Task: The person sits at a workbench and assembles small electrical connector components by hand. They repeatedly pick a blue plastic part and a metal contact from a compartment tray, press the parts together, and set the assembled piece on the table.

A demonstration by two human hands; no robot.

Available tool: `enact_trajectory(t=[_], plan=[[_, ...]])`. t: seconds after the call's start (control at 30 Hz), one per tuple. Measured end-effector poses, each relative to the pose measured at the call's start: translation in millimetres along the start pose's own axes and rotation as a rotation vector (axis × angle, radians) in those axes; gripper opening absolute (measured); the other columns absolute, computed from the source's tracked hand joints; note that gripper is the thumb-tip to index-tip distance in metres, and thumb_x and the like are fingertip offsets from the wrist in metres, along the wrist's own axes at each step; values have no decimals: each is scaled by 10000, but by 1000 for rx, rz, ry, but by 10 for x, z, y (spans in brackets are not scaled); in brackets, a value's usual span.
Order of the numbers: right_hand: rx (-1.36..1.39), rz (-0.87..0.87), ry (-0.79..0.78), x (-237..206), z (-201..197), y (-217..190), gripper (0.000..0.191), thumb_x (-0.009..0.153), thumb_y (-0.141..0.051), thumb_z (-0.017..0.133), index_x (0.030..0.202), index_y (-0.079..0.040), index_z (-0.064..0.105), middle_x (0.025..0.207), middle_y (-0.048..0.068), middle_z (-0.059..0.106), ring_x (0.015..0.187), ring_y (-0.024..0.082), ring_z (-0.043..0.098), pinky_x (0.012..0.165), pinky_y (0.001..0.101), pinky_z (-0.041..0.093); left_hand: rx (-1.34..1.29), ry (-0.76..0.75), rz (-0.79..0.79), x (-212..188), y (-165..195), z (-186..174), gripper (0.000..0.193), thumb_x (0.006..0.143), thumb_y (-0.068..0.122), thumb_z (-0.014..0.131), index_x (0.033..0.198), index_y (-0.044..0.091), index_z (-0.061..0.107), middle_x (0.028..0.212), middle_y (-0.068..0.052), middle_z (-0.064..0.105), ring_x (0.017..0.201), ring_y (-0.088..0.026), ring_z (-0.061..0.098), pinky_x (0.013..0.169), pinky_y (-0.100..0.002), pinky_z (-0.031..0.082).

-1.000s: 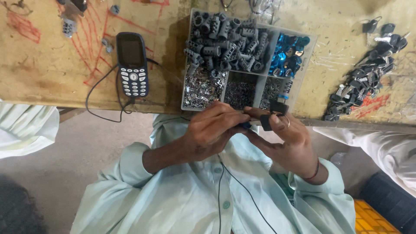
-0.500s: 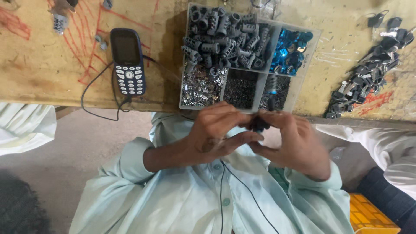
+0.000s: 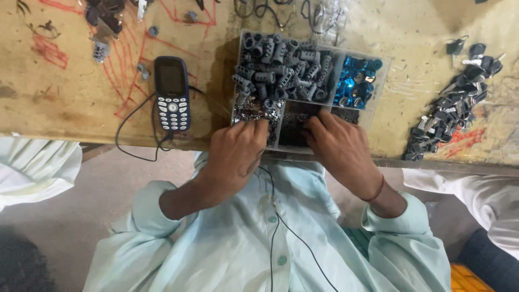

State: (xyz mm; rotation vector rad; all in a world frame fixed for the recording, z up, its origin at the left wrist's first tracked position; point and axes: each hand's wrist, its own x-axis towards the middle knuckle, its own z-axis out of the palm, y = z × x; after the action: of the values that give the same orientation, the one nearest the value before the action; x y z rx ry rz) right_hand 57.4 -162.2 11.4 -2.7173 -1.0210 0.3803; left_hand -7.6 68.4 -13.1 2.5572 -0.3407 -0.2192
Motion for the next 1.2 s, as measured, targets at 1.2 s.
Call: enact_trajectory(t=[1.2], plan=[[1415,327,255,-357,330,-88,151,1127,-146,546,1116,5,541,1040,46,564,717,75,609,584,233,491,-1133,317,22,66,337,272,197,1015,-31,683,1211,-5,689,1046,-96,746,911,-142,764,824,-242,657]])
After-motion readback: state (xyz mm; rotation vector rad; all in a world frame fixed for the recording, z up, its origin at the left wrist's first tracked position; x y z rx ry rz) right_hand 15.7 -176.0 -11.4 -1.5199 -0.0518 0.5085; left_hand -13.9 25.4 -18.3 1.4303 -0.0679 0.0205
